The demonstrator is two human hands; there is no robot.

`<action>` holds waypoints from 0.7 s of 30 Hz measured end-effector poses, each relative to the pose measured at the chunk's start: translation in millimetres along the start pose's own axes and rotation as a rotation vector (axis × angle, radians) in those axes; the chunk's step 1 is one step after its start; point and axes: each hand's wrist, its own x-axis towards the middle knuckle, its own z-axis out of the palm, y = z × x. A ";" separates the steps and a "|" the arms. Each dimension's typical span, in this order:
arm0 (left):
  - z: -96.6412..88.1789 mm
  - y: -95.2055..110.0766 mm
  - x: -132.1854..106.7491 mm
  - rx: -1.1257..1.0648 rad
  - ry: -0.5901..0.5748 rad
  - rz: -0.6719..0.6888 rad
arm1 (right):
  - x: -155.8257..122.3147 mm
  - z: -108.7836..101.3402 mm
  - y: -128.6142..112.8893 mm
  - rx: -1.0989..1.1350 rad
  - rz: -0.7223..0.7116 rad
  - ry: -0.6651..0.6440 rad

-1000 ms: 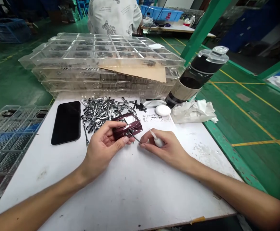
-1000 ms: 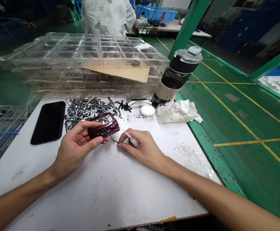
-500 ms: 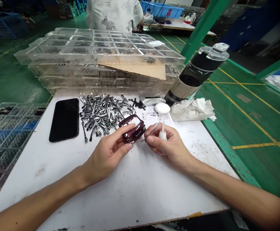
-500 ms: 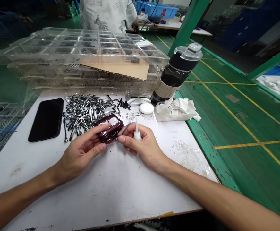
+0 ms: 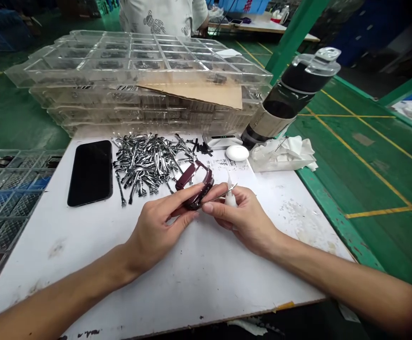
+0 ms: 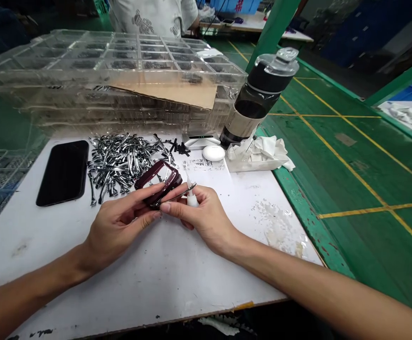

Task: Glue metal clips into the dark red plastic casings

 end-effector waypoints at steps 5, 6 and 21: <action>-1.4 3.1 -0.5 -0.003 -0.002 0.003 | 0.5 3.5 -1.7 -0.005 -0.001 -0.003; -1.9 3.5 -0.4 0.027 0.010 0.011 | 0.8 4.3 -2.3 -0.001 0.001 -0.009; -5.4 10.6 1.2 -0.079 0.000 -0.005 | 20.3 -18.9 -7.9 0.169 -0.138 0.046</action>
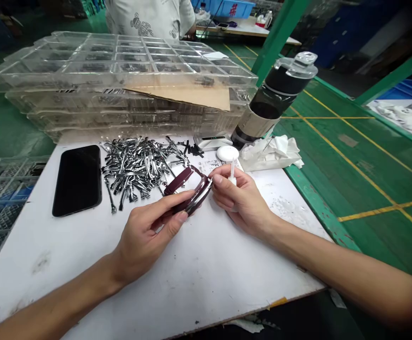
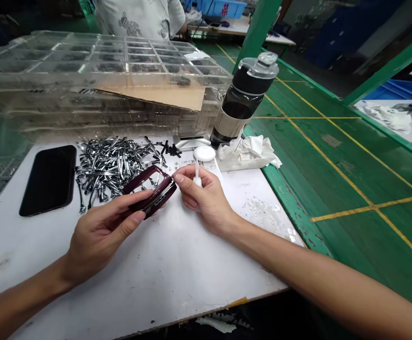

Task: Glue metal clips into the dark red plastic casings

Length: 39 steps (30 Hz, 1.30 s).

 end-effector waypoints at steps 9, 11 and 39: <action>-3.6 0.8 -0.3 -0.261 -0.057 -0.194 | -3.5 -2.4 4.7 -0.119 -0.006 -0.062; -4.0 1.1 1.2 -0.298 -0.054 -0.241 | -3.5 -3.6 4.2 -0.117 0.010 -0.096; -10.5 -4.3 12.8 -0.593 -0.083 -0.320 | -6.2 -3.7 0.9 -0.078 0.084 -0.079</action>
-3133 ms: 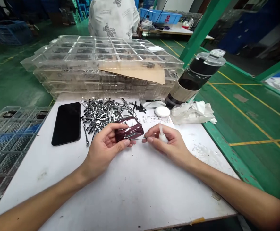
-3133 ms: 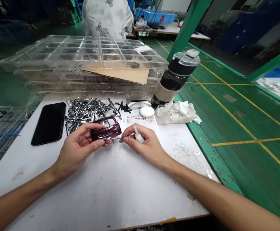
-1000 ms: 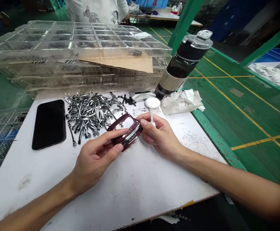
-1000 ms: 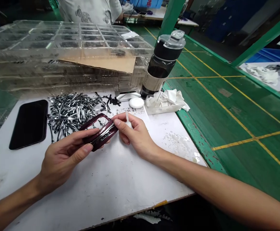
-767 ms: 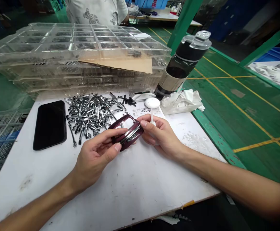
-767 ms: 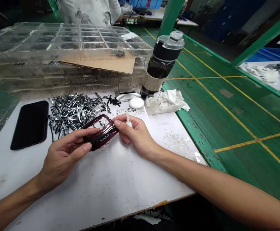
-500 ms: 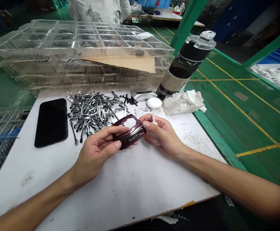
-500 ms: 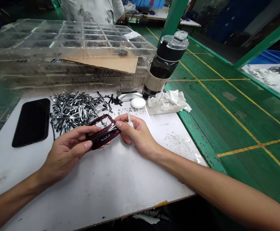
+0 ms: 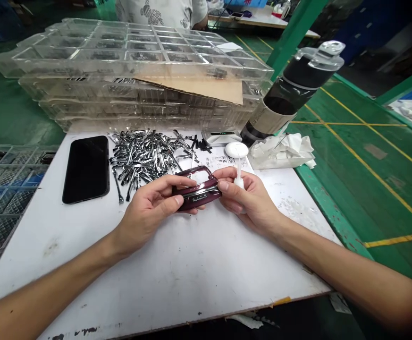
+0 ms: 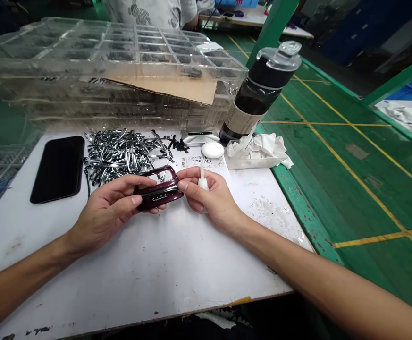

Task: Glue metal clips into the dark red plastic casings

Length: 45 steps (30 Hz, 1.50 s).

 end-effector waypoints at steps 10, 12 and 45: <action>-1.7 0.3 0.1 0.036 0.007 -0.030 | 0.8 1.4 1.5 -0.052 -0.022 0.034; -2.0 -0.1 -0.1 0.030 0.001 -0.030 | 0.5 1.2 1.4 -0.045 -0.017 0.027; -10.6 9.5 -1.1 0.881 -0.049 0.815 | -10.8 6.1 -2.2 0.408 0.472 -0.406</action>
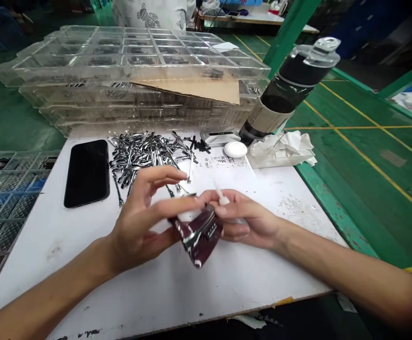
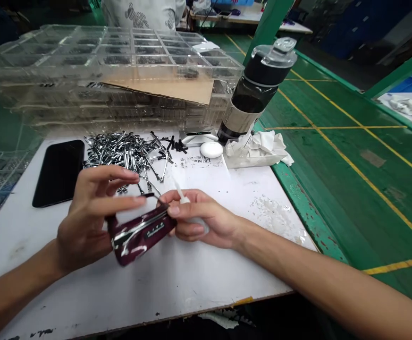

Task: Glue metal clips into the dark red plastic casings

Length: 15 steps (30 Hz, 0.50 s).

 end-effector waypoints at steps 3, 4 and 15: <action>4.4 6.7 1.3 -0.203 -0.126 0.057 | -0.2 8.5 6.8 0.007 0.129 -0.092; 5.9 8.2 0.7 -0.270 -0.139 0.070 | -0.4 10.6 7.8 -0.018 0.146 -0.091; 6.7 13.9 7.0 -0.572 -0.060 -1.076 | -3.1 -21.7 -28.1 -1.216 -0.643 0.439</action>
